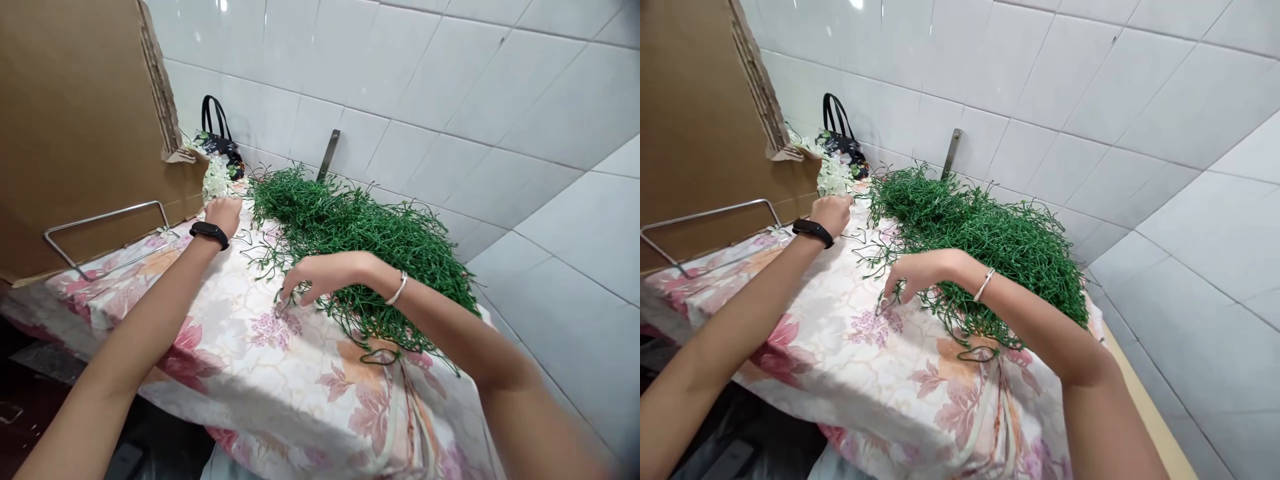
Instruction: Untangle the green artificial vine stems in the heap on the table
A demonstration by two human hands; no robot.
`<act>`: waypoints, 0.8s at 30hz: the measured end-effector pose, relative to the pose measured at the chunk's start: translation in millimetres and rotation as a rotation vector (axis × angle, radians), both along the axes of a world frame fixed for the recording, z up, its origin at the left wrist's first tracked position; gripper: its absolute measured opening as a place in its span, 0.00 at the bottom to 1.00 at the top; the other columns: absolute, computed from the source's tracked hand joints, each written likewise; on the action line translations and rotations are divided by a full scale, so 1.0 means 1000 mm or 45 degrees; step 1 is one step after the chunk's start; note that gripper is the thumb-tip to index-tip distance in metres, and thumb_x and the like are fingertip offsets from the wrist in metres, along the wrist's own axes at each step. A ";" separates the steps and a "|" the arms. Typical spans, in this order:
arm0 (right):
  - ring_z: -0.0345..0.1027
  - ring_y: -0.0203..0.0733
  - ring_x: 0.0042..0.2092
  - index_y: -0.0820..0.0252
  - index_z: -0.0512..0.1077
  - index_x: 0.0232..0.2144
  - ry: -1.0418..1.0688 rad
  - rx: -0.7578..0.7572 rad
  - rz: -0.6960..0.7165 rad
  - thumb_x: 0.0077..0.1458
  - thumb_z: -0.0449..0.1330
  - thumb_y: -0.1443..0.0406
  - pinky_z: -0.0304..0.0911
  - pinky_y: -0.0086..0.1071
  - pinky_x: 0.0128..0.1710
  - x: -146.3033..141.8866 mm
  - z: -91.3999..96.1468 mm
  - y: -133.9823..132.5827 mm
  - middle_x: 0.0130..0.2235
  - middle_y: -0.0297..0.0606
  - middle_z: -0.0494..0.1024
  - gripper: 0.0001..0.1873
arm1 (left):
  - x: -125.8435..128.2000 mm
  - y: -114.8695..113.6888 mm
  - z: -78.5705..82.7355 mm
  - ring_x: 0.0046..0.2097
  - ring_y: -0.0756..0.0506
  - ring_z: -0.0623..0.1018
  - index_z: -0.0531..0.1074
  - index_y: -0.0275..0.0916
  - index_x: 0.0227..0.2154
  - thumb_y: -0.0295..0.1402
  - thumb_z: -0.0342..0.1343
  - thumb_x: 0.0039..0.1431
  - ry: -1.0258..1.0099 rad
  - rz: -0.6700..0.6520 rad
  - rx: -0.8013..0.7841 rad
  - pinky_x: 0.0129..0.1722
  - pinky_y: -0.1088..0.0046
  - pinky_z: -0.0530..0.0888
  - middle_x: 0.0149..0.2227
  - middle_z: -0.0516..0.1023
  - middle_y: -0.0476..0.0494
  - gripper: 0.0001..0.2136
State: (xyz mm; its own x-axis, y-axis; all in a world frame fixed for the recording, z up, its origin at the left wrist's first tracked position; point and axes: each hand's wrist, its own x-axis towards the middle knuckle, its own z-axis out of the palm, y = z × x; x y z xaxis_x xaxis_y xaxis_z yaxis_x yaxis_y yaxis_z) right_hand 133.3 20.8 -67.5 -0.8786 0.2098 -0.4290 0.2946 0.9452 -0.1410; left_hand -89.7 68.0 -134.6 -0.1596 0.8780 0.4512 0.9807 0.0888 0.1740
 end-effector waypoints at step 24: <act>0.66 0.44 0.41 0.64 0.70 0.34 0.553 0.608 -0.967 0.44 0.56 0.59 0.60 0.32 0.38 -0.065 0.009 0.136 0.39 0.45 0.72 0.16 | 0.012 0.016 -0.020 0.48 0.43 0.65 0.62 0.36 0.45 0.31 0.40 0.57 0.097 -0.536 0.168 0.45 0.65 0.64 0.45 0.67 0.39 0.14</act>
State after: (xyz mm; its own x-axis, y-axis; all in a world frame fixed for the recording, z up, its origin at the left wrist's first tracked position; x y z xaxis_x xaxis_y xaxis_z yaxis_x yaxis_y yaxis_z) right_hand 68.2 156.9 -58.6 -0.5003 0.8482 0.1739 0.8578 0.5129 -0.0339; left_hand -77.9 84.4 -154.9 0.2374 0.7937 0.5601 0.9371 -0.3389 0.0830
